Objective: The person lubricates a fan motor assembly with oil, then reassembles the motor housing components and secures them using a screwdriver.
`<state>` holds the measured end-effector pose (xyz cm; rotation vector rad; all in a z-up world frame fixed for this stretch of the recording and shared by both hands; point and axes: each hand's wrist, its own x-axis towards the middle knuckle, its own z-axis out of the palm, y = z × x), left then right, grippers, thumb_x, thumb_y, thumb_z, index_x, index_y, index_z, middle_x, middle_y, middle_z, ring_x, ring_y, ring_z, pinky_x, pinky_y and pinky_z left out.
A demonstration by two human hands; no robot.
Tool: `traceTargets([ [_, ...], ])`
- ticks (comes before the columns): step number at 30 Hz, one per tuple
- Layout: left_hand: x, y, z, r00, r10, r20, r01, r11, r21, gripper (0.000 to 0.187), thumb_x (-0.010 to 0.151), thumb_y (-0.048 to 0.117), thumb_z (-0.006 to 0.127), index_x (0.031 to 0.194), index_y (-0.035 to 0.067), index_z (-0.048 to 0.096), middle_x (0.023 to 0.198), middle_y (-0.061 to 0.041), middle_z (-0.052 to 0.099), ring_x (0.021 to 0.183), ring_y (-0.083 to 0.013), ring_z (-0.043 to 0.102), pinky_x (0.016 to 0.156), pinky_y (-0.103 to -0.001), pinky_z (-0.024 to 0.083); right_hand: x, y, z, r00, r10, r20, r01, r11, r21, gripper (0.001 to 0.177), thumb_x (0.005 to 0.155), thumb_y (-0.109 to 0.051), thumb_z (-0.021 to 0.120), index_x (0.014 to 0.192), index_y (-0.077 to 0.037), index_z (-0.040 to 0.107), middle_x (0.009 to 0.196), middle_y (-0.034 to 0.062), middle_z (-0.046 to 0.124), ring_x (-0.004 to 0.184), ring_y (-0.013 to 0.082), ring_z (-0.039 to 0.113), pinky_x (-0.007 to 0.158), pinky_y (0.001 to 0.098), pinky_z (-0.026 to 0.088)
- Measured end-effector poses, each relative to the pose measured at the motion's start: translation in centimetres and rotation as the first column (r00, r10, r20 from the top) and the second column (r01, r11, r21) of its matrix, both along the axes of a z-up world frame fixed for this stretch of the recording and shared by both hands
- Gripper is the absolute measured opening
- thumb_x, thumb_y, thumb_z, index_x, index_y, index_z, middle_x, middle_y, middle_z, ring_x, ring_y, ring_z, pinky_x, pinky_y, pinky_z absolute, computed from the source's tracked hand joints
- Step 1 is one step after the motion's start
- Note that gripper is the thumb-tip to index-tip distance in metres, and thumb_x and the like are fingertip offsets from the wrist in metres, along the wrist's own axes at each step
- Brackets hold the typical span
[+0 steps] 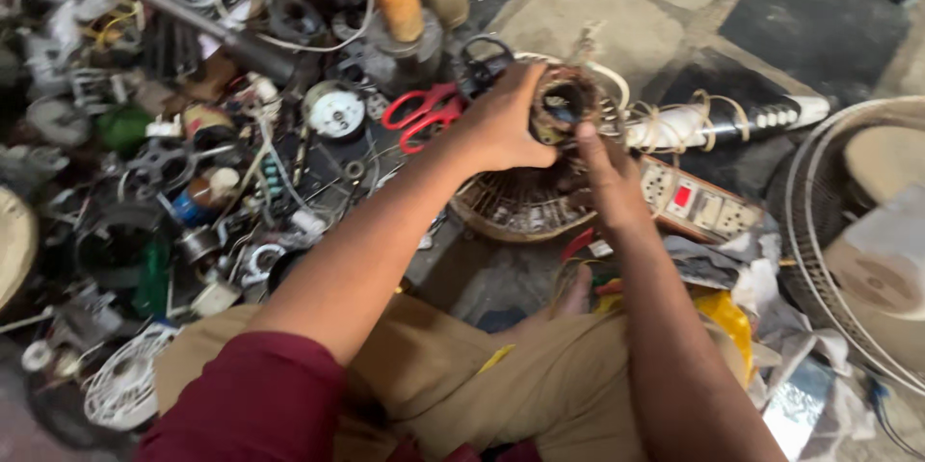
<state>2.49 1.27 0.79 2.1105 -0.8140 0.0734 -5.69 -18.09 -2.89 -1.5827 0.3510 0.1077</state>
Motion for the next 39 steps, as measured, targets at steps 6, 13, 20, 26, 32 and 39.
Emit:
traceTargets([
  [6, -1.2, 1.0, -0.8, 0.996, 0.062, -0.061, -0.065, 0.997, -0.039, 0.105, 0.064, 0.035, 0.093, 0.145, 0.001, 0.035, 0.143, -0.023, 0.051, 0.133, -0.038, 0.053, 0.109, -0.04, 0.044, -4.9, 2.6, -0.4, 0.847, 0.509, -0.154, -0.515, 0.71, -0.481, 0.042, 0.095, -0.043, 0.059, 0.101, -0.005, 0.077, 0.085, 0.0144, 0.079, 0.074, 0.0249, 0.076, 0.071, 0.0394, 0.059],
  [13, -1.4, 0.6, 0.0, 0.991, 0.117, -0.07, -0.115, 0.993, 0.039, 0.102, 0.066, 0.035, 0.092, 0.146, 0.003, 0.036, 0.144, -0.024, 0.051, 0.133, -0.0395, 0.052, 0.107, -0.043, 0.045, -3.2, 18.3, -8.5, 0.561, 0.631, -0.535, -0.655, -0.057, -0.754, 0.036, 0.089, -0.032, 0.063, 0.119, -0.016, 0.075, 0.109, 0.0201, 0.073, 0.101, 0.0374, 0.071, 0.09, 0.0492, 0.055],
  [20, -1.4, 0.7, 0.3, 0.99, 0.11, -0.085, -0.109, 0.994, 0.02, 0.1, 0.067, 0.035, 0.09, 0.146, 0.004, 0.037, 0.141, -0.021, 0.053, 0.132, -0.0383, 0.054, 0.107, -0.043, 0.046, -3.5, 21.8, -9.6, 0.501, 0.673, -0.544, -0.696, -0.06, -0.715, 0.039, 0.09, -0.034, 0.063, 0.121, -0.013, 0.073, 0.115, 0.0195, 0.071, 0.106, 0.0355, 0.07, 0.092, 0.0476, 0.055],
  [26, -2.0, 0.4, -0.2, 0.985, 0.145, -0.091, -0.149, 0.988, -0.038, 0.101, 0.067, 0.035, 0.09, 0.147, 0.005, 0.037, 0.138, -0.021, 0.054, 0.131, -0.0387, 0.054, 0.108, -0.044, 0.046, -2.8, 21.6, -8.7, 0.475, 0.685, -0.553, -0.711, -0.072, -0.699, 0.042, 0.091, -0.036, 0.063, 0.123, -0.011, 0.071, 0.121, 0.0189, 0.07, 0.111, 0.0338, 0.068, 0.094, 0.0462, 0.054],
  [32, -2.2, 0.5, -0.5, 0.985, 0.154, -0.074, -0.157, 0.987, -0.031, 0.107, 0.066, 0.036, 0.092, 0.149, 0.002, 0.034, 0.14, -0.022, 0.052, 0.132, -0.0392, 0.052, 0.109, -0.045, 0.044, -4.7, 20.7, -3.4, 0.437, 0.717, -0.542, -0.73, -0.07, -0.68, 0.045, 0.091, -0.038, 0.064, 0.125, -0.008, 0.069, 0.127, 0.0184, 0.068, 0.115, 0.0321, 0.067, 0.096, 0.0448, 0.054],
  [39, -1.3, 1.0, -0.4, 0.992, 0.086, -0.097, -0.096, 0.991, -0.093, 0.104, 0.065, 0.036, 0.092, 0.146, 0.001, 0.04, 0.14, -0.021, 0.054, 0.132, -0.0368, 0.055, 0.109, -0.042, 0.045, -7.3, 11.6, 5.2, 0.563, 0.711, -0.421, -0.601, 0.002, -0.799, 0.056, 0.074, -0.026, 0.079, 0.123, -0.002, 0.062, 0.119, 0.0192, 0.066, 0.11, 0.0321, 0.065, 0.089, 0.0443, 0.054],
])
